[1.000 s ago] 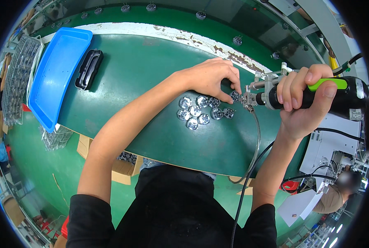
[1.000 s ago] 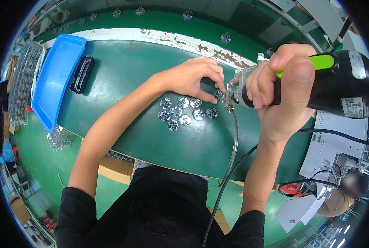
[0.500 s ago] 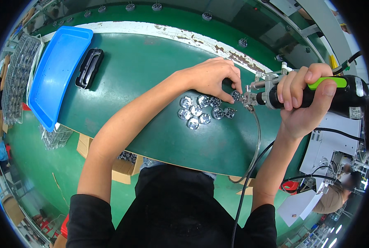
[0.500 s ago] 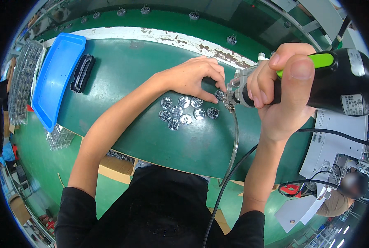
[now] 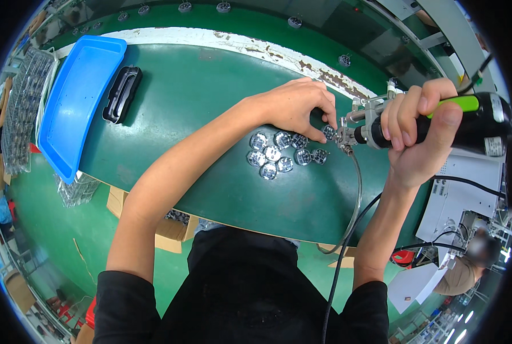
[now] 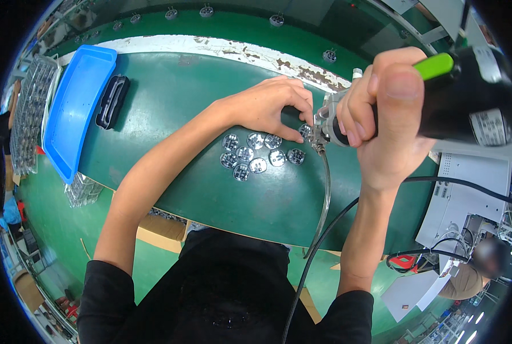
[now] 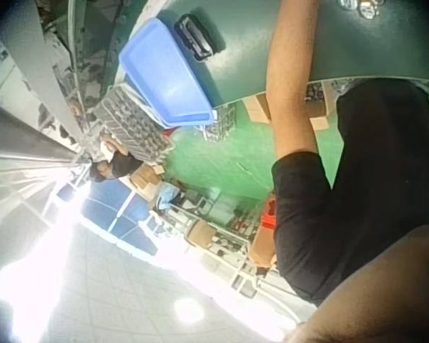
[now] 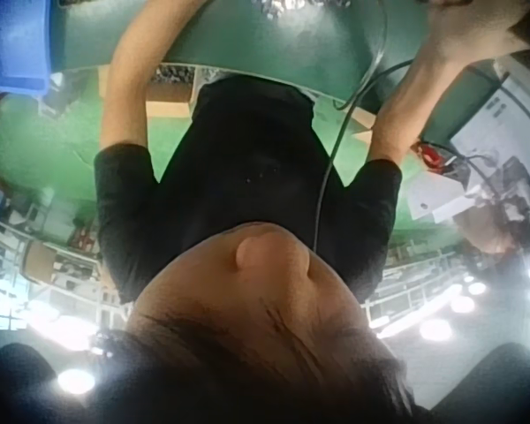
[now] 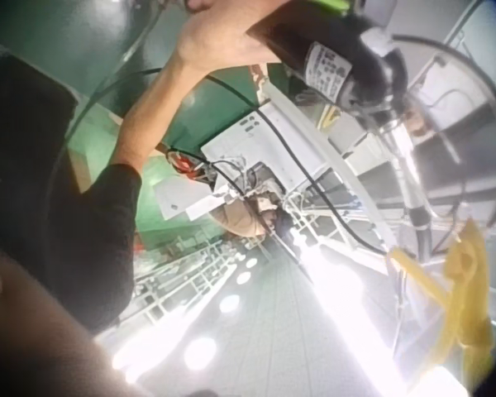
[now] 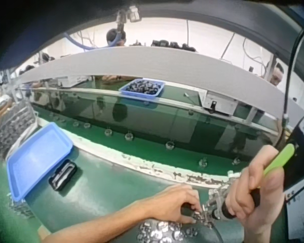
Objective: The person assembles small metal and electronic components on a production line using a power screwdriver.
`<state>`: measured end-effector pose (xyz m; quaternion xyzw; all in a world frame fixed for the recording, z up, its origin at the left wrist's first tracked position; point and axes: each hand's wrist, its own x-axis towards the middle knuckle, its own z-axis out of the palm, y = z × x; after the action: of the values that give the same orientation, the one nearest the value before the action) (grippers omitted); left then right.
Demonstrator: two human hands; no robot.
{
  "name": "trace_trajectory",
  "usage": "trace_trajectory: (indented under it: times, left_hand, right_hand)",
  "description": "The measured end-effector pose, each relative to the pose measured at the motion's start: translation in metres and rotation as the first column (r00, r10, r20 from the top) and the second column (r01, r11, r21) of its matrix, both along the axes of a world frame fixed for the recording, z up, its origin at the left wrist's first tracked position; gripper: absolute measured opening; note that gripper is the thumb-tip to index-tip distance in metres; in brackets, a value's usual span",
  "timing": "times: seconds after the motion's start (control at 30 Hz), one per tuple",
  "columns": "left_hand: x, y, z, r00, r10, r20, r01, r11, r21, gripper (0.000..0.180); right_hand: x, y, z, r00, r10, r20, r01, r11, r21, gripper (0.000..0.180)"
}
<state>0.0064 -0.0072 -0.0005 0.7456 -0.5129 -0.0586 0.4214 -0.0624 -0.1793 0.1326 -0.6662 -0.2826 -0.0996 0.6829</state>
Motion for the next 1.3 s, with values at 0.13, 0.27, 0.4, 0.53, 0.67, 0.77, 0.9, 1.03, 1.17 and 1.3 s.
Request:
trace_trajectory:
  times: [0.13, 0.27, 0.4, 0.53, 0.67, 0.77, 0.9, 1.03, 1.17, 1.3]
  left_hand:
    - [0.003, 0.0, 0.0, 1.0, 0.0, 0.022, 0.0, 1.0, 0.007, 0.028]
    - [0.003, 0.005, 0.005, 0.999, -0.044, 0.013, 0.043, 0.998, 0.047, 0.033]
    - [0.002, 0.032, 0.019, 0.995, -0.041, -0.09, 0.052, 0.991, 0.125, 0.041]
    - [0.033, 0.053, 0.033, 0.966, 0.198, -0.164, -0.178, 0.975, 0.13, 0.036]
    - [0.079, 0.048, 0.018, 0.707, 0.7, 0.095, -0.706, 0.694, 0.138, 0.049]
    - [0.103, 0.013, 0.001, 0.534, 0.826, 0.181, -0.845, 0.528, 0.088, 0.053]
    - [0.122, -0.01, 0.0, 0.521, 0.828, 0.206, -0.853, 0.496, 0.165, 0.052]
    - [0.121, -0.008, -0.003, 0.612, 0.762, 0.209, -0.784, 0.619, 0.04, 0.035]
    - [0.079, 0.002, 0.005, 0.868, 0.395, 0.3, -0.383, 0.918, -0.102, 0.026]
    - [0.029, 0.015, 0.007, 0.963, 0.159, 0.218, -0.163, 0.987, 0.0, 0.027]
  right_hand:
    - [0.0, 0.001, 0.003, 1.0, -0.015, -0.018, 0.015, 1.0, -0.004, 0.043]
    - [-0.017, -0.021, 0.042, 0.988, 0.156, -0.021, -0.15, 0.975, 0.166, 0.052]
    - [-0.023, -0.041, 0.05, 0.985, 0.172, -0.024, -0.163, 0.965, 0.205, 0.066]
    - [-0.015, -0.052, 0.029, 0.98, 0.196, 0.038, -0.199, 0.959, 0.201, 0.096]
    - [-0.01, -0.043, 0.017, 0.97, 0.241, -0.007, -0.236, 0.954, 0.184, 0.105]
    - [-0.011, -0.042, 0.015, 0.969, 0.241, -0.057, -0.226, 0.954, 0.199, 0.105]
    - [-0.005, -0.035, 0.016, 0.959, 0.284, -0.023, -0.277, 0.948, 0.154, 0.106]
    - [0.002, -0.034, 0.018, 0.962, 0.27, -0.046, -0.263, 0.957, 0.126, 0.105]
    - [0.006, -0.03, 0.02, 0.975, 0.22, -0.036, -0.21, 0.959, 0.193, 0.102]
    - [0.008, -0.017, 0.02, 0.991, 0.123, -0.06, -0.11, 0.976, 0.186, 0.101]
